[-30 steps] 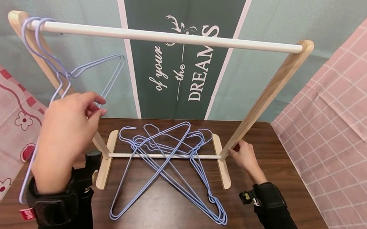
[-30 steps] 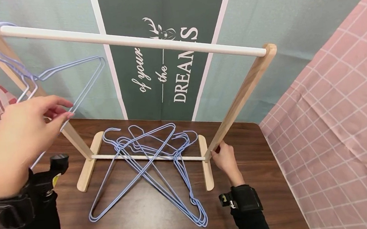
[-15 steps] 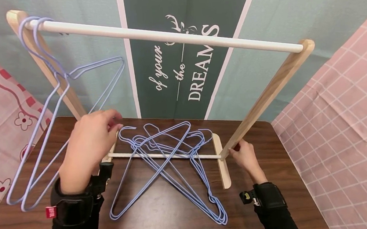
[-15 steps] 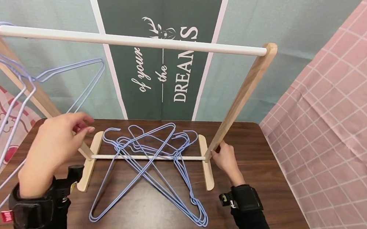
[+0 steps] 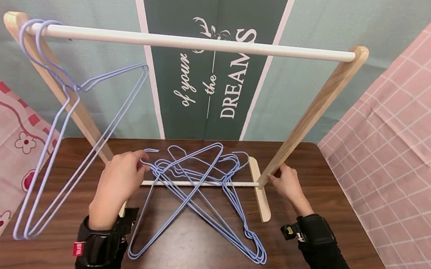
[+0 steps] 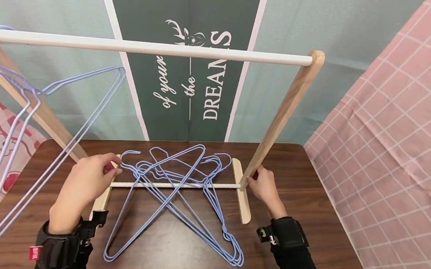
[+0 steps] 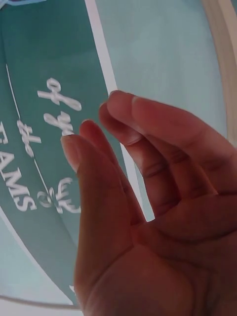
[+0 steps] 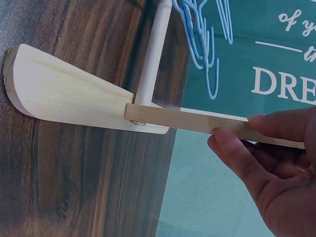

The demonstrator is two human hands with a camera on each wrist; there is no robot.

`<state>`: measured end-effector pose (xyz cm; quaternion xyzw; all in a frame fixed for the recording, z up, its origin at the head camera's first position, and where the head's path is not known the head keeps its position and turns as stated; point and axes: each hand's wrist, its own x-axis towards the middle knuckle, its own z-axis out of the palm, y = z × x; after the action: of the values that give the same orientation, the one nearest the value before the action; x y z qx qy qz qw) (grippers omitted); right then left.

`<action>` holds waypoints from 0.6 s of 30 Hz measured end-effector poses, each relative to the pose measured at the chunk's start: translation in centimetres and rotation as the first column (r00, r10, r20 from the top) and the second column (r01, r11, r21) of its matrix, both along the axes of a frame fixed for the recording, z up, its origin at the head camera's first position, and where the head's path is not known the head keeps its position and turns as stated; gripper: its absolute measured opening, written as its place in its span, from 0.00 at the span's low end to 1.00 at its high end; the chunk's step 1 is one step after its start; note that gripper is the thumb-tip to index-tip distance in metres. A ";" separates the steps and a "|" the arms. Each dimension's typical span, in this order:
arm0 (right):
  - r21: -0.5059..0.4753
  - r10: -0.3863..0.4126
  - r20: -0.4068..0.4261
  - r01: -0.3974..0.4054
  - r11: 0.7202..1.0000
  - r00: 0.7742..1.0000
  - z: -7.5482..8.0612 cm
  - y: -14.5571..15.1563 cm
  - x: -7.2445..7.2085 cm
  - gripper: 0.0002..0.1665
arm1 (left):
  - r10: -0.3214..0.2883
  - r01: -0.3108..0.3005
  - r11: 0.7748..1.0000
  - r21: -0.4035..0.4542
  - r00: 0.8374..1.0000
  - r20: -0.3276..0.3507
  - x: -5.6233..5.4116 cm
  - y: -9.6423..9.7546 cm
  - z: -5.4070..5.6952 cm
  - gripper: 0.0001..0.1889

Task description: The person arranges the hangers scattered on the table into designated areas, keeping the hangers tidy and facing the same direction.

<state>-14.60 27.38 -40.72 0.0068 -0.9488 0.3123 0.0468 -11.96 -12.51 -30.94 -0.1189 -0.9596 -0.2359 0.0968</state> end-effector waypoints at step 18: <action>-0.006 -0.011 0.001 0.011 1.000 1.000 0.0 -0.1 0.1 0.16 | 0.011 -0.024 0.998 0.054 0.972 0.237 -1.9 -0.8 -5.3 0.05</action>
<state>-14.52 27.24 -40.75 0.0012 -0.9479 0.3147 0.0483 -13.82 -13.31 -36.28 -0.0789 -0.9583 -0.2744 -0.0127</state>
